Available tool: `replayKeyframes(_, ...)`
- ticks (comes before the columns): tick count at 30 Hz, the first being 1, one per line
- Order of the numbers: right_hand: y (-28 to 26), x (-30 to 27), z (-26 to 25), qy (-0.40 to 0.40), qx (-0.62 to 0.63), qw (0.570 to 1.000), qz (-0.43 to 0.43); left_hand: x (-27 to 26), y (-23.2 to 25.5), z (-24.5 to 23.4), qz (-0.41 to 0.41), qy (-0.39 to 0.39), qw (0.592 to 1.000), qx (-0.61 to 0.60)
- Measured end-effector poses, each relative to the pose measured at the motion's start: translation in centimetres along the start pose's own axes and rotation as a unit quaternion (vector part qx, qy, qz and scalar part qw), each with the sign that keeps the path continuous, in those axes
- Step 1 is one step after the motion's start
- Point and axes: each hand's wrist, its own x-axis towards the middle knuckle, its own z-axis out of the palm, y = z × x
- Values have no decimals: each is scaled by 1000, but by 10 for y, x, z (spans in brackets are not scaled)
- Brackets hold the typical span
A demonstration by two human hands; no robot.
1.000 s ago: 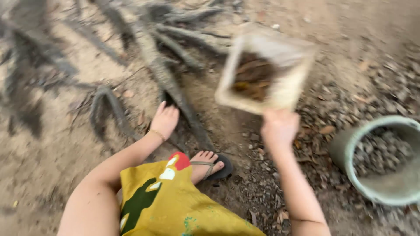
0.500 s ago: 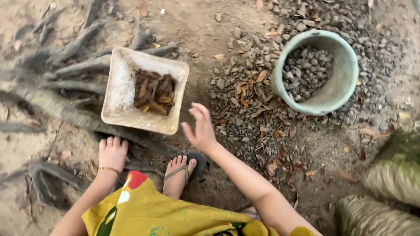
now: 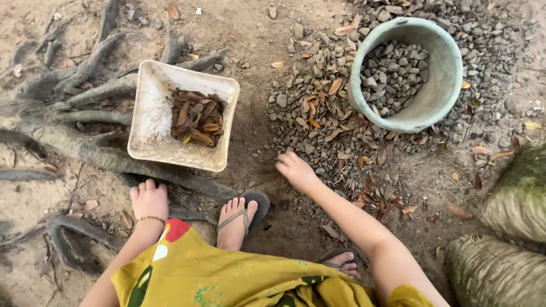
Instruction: Sort through a pile of gravel to separate stones from dry leaves and debris by hand.
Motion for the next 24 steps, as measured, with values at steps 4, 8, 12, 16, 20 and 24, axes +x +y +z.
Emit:
replayKeyframes(4,12,16,-15,90,108,985,96,-1,-11,5,-5,43,999,12)
replayKeyframes(8,24,36,-47,77,366,872,314,-4,-17,3,23,58,998,15)
replayKeyframes(12,31,43,-61,-21,501,781,372,-4,-19,-12,62,118,989,58)
replayKeyframes(16,24,51,-61,-31,481,808,340,1,-25,5,71,79,992,62)
replayKeyframes(20,21,51,-73,-22,334,881,334,9,-34,-5,82,23,996,38)
replayKeyframes(24,10,46,-83,21,282,896,342,22,-38,-23,108,-123,986,-35)
